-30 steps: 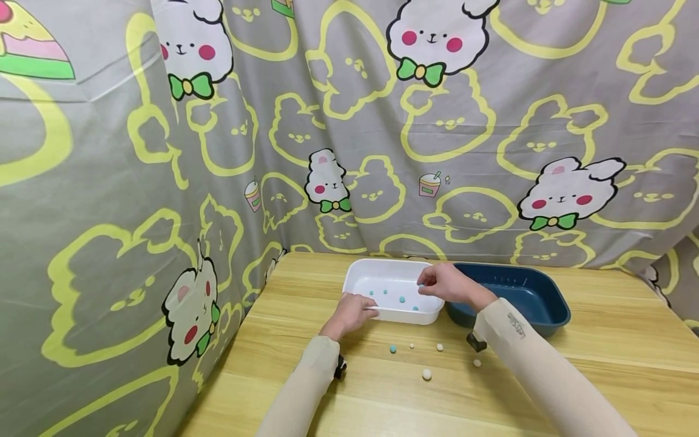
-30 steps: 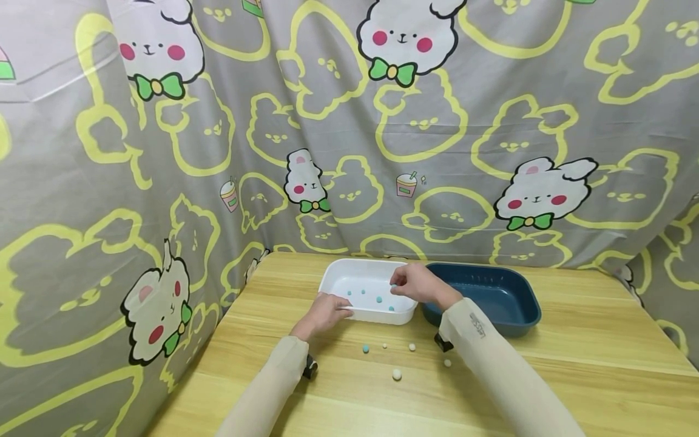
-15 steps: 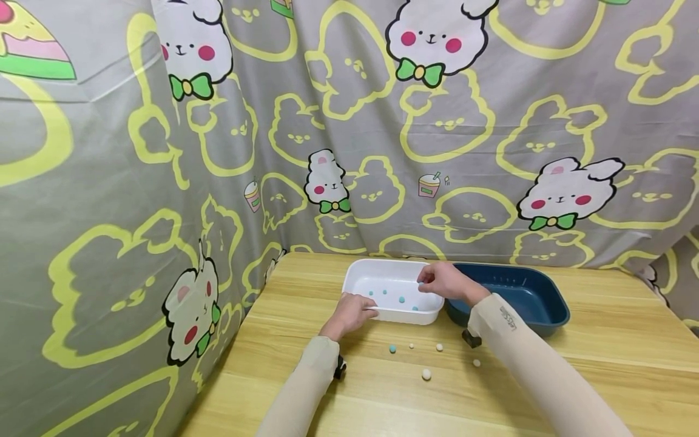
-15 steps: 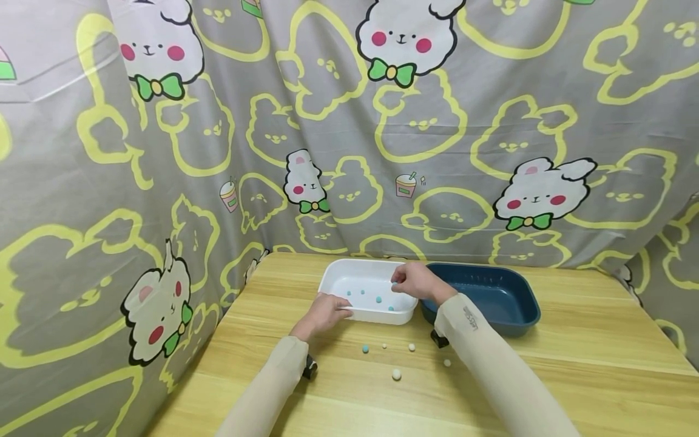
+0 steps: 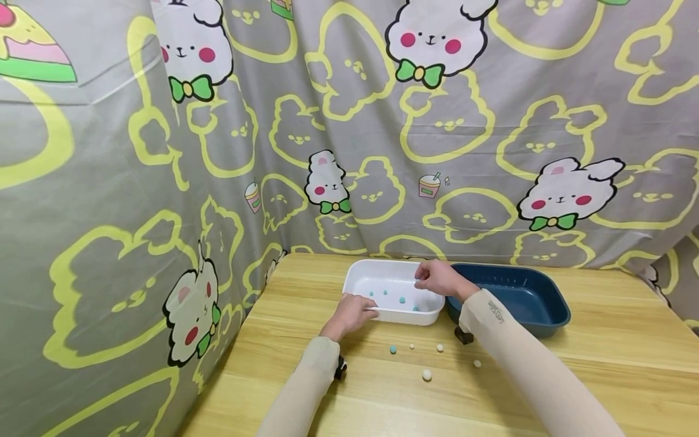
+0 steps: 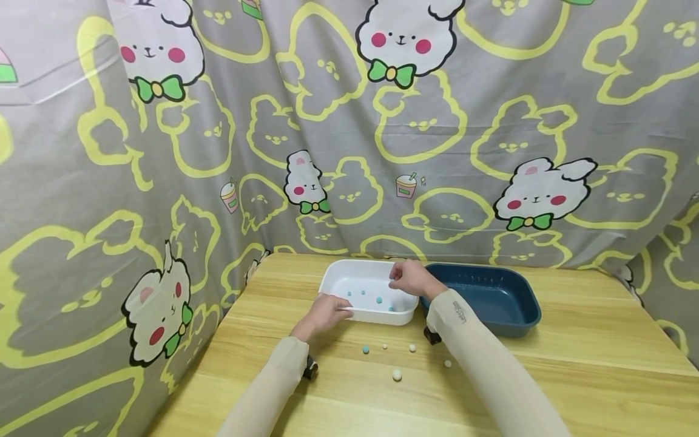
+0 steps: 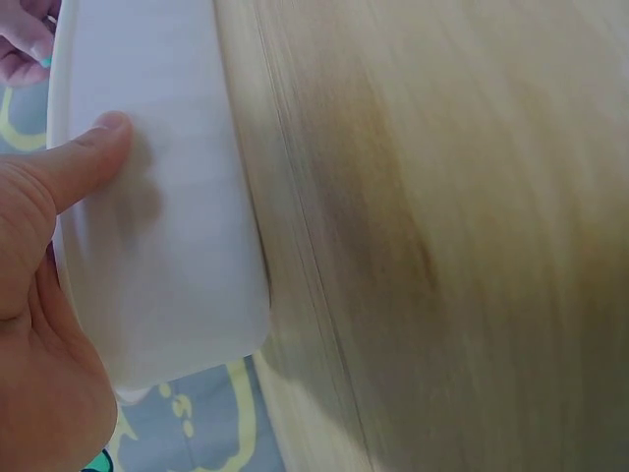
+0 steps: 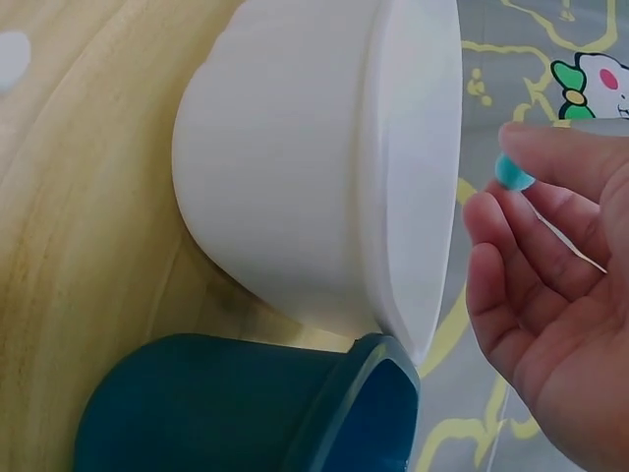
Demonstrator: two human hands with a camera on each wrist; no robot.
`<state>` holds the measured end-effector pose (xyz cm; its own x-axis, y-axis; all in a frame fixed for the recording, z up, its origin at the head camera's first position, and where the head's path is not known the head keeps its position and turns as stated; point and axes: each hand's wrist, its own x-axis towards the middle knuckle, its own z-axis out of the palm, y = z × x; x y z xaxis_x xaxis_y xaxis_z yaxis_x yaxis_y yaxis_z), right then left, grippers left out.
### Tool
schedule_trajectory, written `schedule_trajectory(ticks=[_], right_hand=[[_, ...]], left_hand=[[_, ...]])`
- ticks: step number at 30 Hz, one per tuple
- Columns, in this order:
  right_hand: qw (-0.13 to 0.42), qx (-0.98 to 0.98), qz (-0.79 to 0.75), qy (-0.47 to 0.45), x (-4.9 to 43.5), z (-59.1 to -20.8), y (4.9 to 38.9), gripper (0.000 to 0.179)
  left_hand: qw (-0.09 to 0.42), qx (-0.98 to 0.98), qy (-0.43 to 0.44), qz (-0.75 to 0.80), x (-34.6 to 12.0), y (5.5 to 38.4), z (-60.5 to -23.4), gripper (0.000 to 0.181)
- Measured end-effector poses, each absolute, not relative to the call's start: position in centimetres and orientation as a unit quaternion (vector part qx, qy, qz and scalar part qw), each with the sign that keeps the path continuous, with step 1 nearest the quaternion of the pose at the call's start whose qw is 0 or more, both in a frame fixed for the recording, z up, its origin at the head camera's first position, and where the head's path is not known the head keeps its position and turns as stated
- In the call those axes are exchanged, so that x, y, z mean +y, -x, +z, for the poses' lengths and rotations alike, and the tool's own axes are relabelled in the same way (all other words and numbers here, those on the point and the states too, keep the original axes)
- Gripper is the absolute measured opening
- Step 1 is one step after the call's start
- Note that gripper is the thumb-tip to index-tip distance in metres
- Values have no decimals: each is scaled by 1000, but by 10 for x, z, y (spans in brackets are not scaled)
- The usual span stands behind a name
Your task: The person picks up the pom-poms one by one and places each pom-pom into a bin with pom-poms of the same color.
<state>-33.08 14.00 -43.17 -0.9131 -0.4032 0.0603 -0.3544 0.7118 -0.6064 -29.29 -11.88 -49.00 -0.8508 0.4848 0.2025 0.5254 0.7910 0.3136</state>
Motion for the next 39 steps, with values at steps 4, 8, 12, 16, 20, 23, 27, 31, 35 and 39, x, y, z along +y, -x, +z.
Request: schedule_trajectory(ticks=[4,8,12,16,20,23,27,31,35,39], right_hand=[[45,925,-326,188,139,-431,335,9],[52,927,-330,167,138,-433,339,10],[54,930,-333,147,137,-436,341,11],[59,929,-341,128,137,-438,343,12],[62,929,-343,124,137,-440,346,13],[59,930,-341,124,137,-440,347,13],[53,932,-338,121,137,-442,347,13],[50,932,-337,125,135,-442,347,12],[46,932,-336,128,134,-442,349,14],[41,934,-331,125,135,-441,350,14]], left_hand=[[52,-946,263,-184,-119,292,-489,11],[48,-947,256,-187,-119,292,-489,10],[39,-949,248,-190,-119,293,-490,10],[39,-950,245,-191,-119,293,-491,11],[41,-950,245,-188,-119,292,-490,11],[42,-950,247,-186,-118,291,-490,11],[44,-950,250,-184,-118,291,-490,11],[45,-950,251,-181,-119,291,-491,12],[51,-943,264,-196,-121,291,-491,12],[69,-934,287,-200,-123,289,-488,12]])
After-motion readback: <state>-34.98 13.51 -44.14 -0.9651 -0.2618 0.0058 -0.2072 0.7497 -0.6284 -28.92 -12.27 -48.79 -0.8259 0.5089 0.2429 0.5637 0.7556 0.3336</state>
